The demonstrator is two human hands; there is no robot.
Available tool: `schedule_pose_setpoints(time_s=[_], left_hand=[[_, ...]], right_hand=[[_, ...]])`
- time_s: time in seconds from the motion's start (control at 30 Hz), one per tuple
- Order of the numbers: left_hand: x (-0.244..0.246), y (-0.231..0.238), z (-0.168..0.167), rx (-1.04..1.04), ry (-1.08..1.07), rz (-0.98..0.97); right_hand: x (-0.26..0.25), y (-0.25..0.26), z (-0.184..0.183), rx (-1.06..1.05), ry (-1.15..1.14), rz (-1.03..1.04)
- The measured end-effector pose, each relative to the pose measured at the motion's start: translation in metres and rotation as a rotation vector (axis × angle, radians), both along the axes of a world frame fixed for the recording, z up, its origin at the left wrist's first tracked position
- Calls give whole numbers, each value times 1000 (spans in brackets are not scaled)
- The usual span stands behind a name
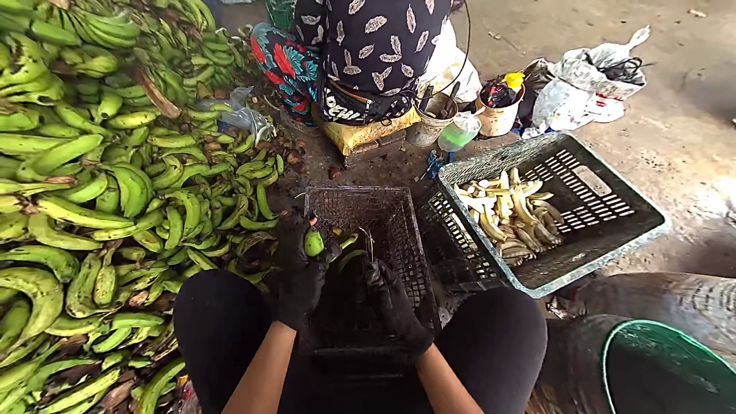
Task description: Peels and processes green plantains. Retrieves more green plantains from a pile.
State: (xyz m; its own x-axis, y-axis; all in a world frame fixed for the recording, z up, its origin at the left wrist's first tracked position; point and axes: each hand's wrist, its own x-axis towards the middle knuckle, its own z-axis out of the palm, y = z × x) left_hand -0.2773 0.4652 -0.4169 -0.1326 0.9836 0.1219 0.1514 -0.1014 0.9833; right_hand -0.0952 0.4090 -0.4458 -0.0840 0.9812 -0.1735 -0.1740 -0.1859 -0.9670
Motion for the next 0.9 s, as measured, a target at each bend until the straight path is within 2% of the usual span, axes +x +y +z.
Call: schedule_pose_setpoints(time_s=[0.07, 0.13, 0.17, 0.2, 0.23, 0.27, 0.33, 0.37, 0.4, 0.47, 0.57, 0.63, 0.83, 0.9], left_hand=[[8, -5, 0, 28, -4, -2], [17, -9, 4, 57, 36, 25], [19, -11, 5, 86, 67, 38], [22, -12, 6, 115, 82, 46], [24, -12, 8, 142, 65, 41], [25, -12, 12, 179, 7, 12], [21, -14, 34, 245, -115, -82], [14, -8, 50, 260, -151, -110], [7, 5, 62, 243, -191, -103], [-4, 22, 61, 65, -258, -41], [-6, 44, 27, -148, -527, -6], [-4, 46, 13, -222, -518, -31], [-5, 41, 2, -215, -572, -168], [-4, 42, 0, -231, -587, -192]], right_hand=[[-4, 0, 12, 32, -208, -35], [-8, 2, 32, 251, -550, -131], [-10, 5, 43, 370, -629, -178], [-13, 5, 51, 417, -605, -189], [-16, 3, 51, 359, -501, -147], [-16, -2, 41, 193, -382, -47], [-10, -18, -1, -213, -271, 208], [-11, -22, -14, -317, -248, 264], [-11, -20, -16, -333, -200, 258], [-11, -20, -11, -187, -69, 156], [-9, 6, 3, 305, -200, 22], [-12, 11, 5, 485, -260, 31], [-10, 7, -7, 528, -329, 34], [-9, 14, -6, 547, -518, -8]])
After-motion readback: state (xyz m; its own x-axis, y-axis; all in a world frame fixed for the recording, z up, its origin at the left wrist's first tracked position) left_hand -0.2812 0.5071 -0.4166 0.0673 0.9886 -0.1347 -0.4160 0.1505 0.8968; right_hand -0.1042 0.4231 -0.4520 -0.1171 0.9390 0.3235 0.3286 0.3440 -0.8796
